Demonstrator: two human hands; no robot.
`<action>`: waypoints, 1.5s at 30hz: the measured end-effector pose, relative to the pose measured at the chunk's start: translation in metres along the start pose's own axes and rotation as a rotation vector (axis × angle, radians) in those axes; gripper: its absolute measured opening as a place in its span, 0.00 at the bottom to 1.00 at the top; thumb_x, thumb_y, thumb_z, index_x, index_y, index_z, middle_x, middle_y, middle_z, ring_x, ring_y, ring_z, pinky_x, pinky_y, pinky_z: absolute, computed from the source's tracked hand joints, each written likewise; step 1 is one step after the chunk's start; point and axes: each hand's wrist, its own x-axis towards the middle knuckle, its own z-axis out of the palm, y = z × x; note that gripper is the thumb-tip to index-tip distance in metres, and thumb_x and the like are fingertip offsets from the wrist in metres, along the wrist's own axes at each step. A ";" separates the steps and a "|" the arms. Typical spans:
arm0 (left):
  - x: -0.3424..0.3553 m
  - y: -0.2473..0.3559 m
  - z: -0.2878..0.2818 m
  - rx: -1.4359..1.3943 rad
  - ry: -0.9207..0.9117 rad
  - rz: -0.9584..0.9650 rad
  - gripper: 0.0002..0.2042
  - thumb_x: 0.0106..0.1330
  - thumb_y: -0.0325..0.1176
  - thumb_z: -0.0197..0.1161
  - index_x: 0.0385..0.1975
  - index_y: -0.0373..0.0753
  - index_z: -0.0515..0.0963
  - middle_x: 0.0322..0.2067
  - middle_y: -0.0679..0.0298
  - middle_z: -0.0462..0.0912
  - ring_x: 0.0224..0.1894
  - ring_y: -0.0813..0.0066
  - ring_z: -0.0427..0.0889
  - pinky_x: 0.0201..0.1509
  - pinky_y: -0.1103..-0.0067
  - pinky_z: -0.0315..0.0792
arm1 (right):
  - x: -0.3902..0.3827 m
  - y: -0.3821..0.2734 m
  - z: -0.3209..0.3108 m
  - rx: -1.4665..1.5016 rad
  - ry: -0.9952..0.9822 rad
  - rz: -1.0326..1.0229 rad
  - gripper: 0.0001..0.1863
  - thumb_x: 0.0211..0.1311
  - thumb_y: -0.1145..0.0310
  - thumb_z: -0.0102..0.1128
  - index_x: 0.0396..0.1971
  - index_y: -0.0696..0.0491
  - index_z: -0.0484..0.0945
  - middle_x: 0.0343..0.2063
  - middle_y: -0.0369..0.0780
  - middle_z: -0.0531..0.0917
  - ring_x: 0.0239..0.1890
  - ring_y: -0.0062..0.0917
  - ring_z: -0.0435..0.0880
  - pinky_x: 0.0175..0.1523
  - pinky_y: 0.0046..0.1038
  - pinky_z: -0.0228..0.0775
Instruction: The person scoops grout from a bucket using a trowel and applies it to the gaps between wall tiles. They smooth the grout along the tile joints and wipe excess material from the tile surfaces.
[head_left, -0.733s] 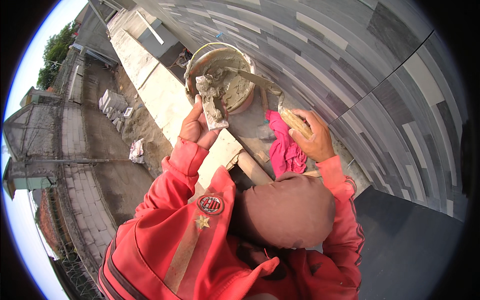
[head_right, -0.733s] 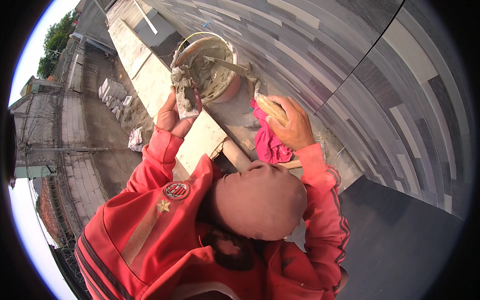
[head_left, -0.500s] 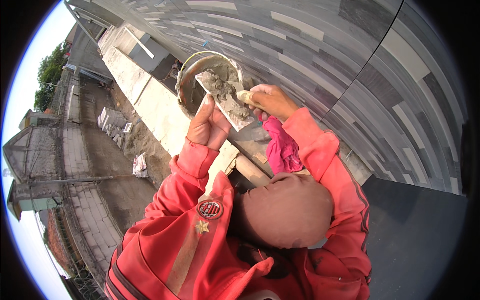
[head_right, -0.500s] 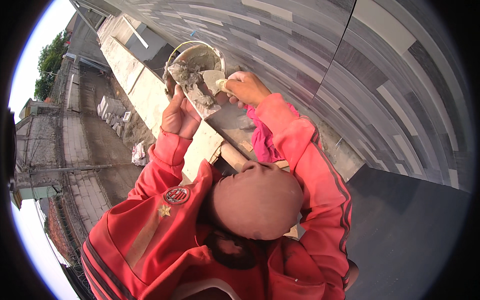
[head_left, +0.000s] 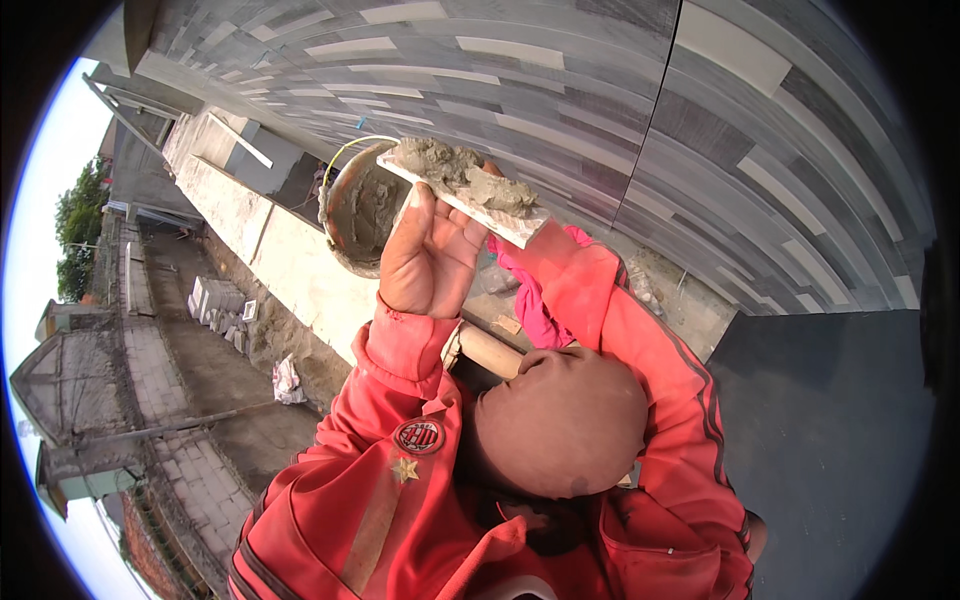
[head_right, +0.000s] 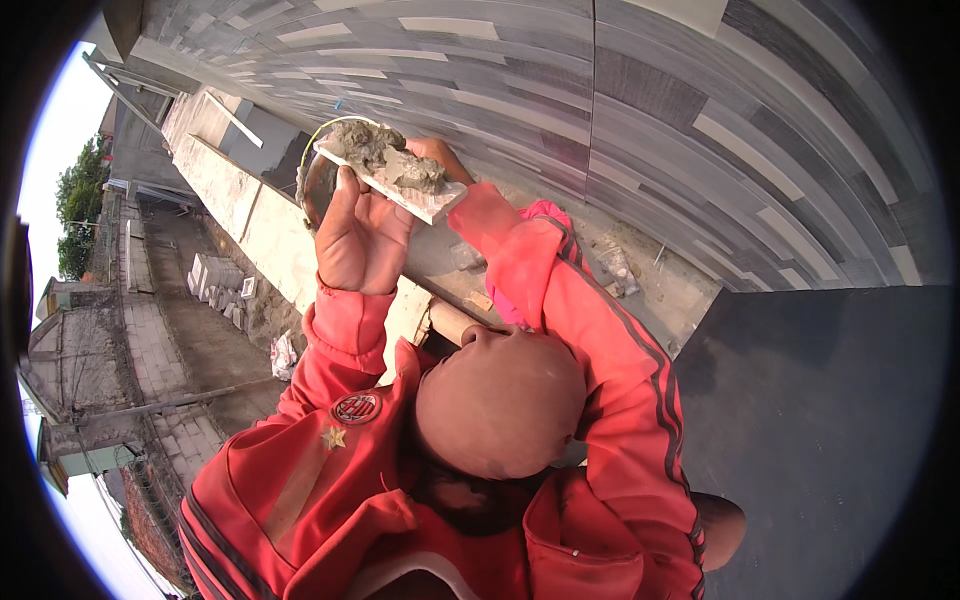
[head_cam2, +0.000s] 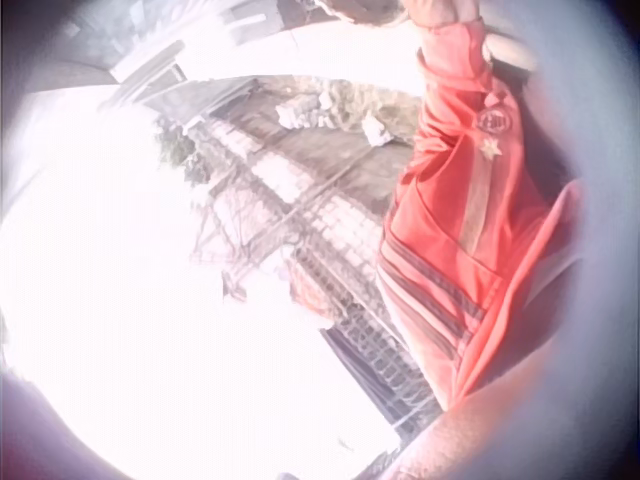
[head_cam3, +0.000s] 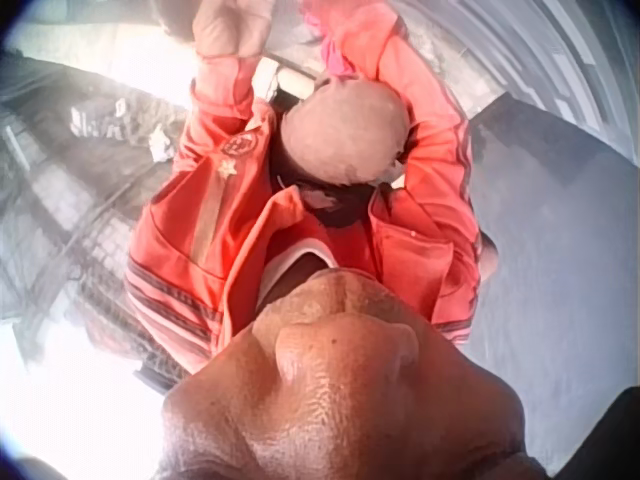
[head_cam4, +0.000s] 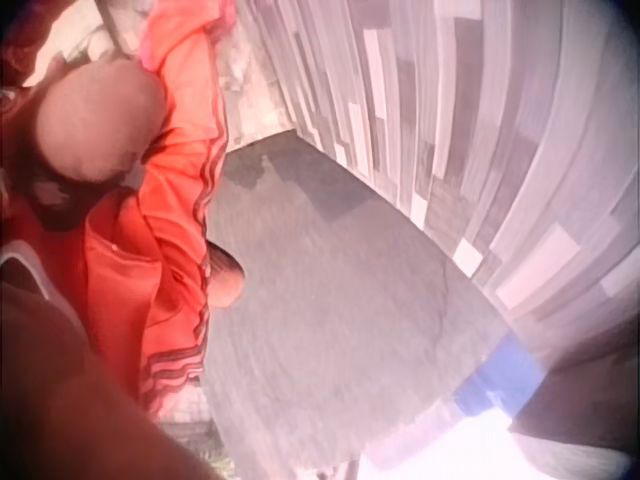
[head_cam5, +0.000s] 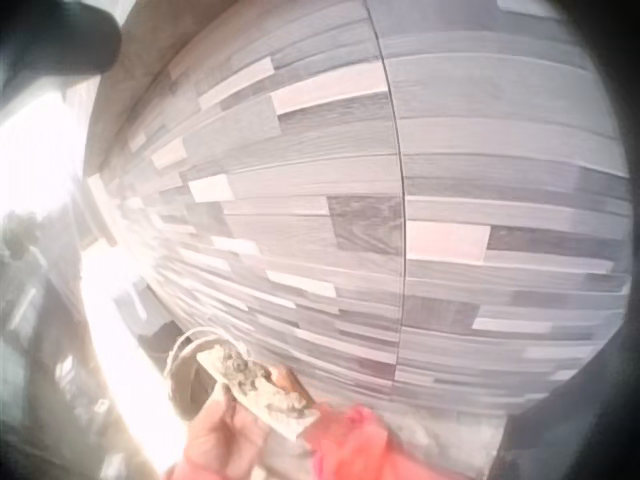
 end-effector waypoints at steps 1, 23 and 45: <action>0.002 0.001 0.007 -0.044 0.066 0.019 0.14 0.69 0.33 0.54 0.51 0.36 0.69 0.53 0.54 0.73 0.58 0.58 0.71 0.64 0.59 0.64 | 0.001 0.005 -0.001 -0.097 0.020 -0.026 0.13 0.52 0.69 0.67 0.35 0.60 0.78 0.29 0.36 0.81 0.29 0.16 0.77 0.33 0.22 0.71; 0.032 -0.076 0.011 0.263 0.118 0.004 0.20 0.64 0.28 0.58 0.55 0.32 0.63 0.48 0.58 0.74 0.49 0.67 0.77 0.53 0.72 0.76 | -0.166 -0.092 -0.075 -0.071 0.295 0.046 0.27 0.58 0.68 0.66 0.55 0.61 0.67 0.38 0.41 0.80 0.35 0.20 0.79 0.38 0.24 0.74; -0.045 -0.349 -0.028 0.126 -0.144 -0.930 0.14 0.62 0.19 0.59 0.46 0.35 0.67 0.43 0.60 0.78 0.51 0.64 0.78 0.62 0.65 0.71 | -0.446 -0.081 -0.181 -0.174 0.968 0.235 0.22 0.62 0.69 0.61 0.55 0.60 0.70 0.38 0.37 0.81 0.31 0.17 0.77 0.40 0.21 0.71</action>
